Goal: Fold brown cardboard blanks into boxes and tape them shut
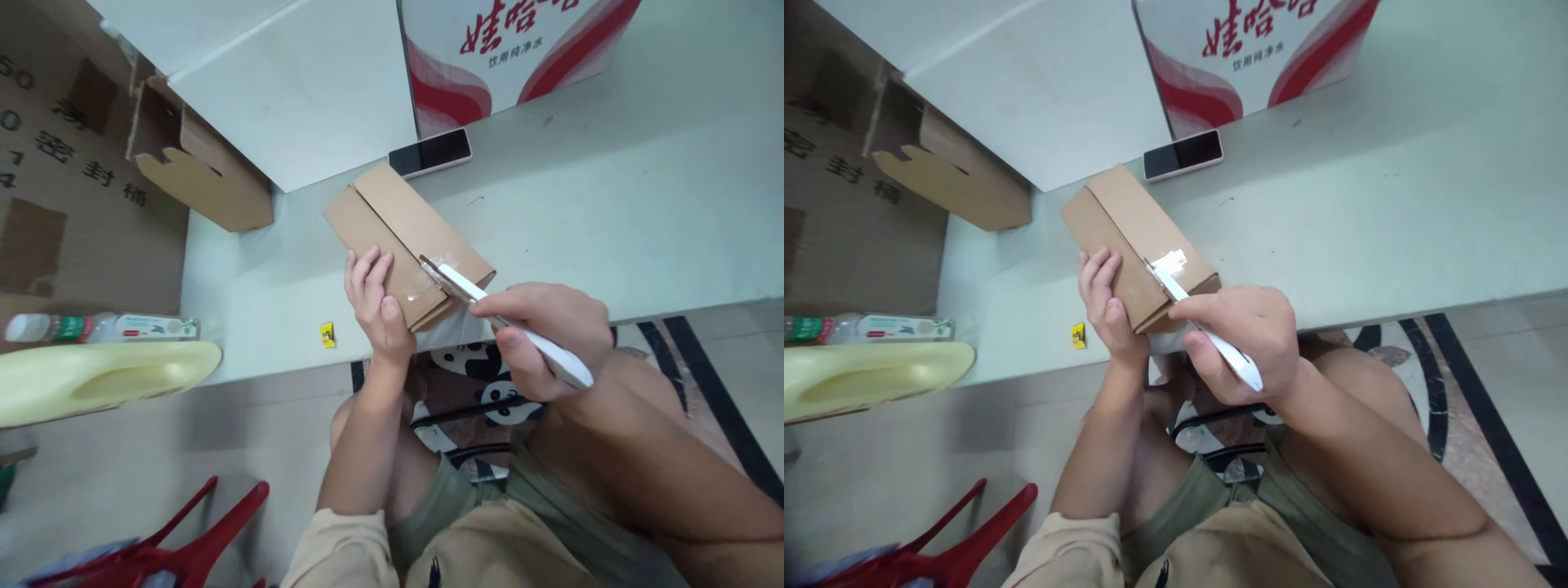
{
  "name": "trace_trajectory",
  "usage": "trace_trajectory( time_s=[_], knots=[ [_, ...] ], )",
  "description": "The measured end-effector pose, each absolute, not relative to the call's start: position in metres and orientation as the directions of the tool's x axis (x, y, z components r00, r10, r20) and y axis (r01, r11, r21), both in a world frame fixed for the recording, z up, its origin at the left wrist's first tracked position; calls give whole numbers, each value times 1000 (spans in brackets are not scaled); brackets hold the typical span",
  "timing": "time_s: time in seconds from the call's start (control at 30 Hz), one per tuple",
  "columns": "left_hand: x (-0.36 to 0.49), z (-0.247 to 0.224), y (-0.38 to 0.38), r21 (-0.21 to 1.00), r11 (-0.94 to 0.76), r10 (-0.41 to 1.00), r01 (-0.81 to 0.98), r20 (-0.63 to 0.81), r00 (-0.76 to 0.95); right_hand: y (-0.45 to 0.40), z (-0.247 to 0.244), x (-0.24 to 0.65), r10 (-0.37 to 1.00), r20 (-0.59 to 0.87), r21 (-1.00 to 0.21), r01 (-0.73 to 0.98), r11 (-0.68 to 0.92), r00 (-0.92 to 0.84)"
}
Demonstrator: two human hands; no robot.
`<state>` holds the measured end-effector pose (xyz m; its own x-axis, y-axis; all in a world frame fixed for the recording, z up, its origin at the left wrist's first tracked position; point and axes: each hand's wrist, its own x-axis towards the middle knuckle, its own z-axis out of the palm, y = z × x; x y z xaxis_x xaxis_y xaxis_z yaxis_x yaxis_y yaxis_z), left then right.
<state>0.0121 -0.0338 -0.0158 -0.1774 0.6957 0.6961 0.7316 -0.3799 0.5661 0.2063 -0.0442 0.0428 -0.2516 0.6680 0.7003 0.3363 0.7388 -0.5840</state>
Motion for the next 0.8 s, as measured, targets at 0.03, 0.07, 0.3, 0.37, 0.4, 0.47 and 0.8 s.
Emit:
trace_trajectory(
  time_s=[0.03,0.07,0.3,0.37,0.4,0.47,0.8],
  knots=[
    [12,-16,-34,566,-379,695,732,697,-179,-43,46,204,630,738,-549,327,769,-243],
    [13,-16,-34,566,-380,692,731,699,-181,-43,47,203,604,762,-529,315,788,-233],
    [13,-16,-33,568,-389,685,725,705,-185,-42,50,207,505,804,-397,348,849,-315],
    [13,-16,-33,560,-383,688,734,703,-178,-42,51,210,497,806,-368,386,846,-320],
    [13,-16,-33,557,-383,687,737,705,-175,-42,51,210,498,808,-365,394,843,-317],
    [12,-16,-33,556,-380,688,740,704,-176,-41,49,209,506,805,-375,395,838,-310],
    [10,-18,-31,542,-402,671,738,723,-166,-43,35,197,560,788,-443,394,805,-257]
  ],
)
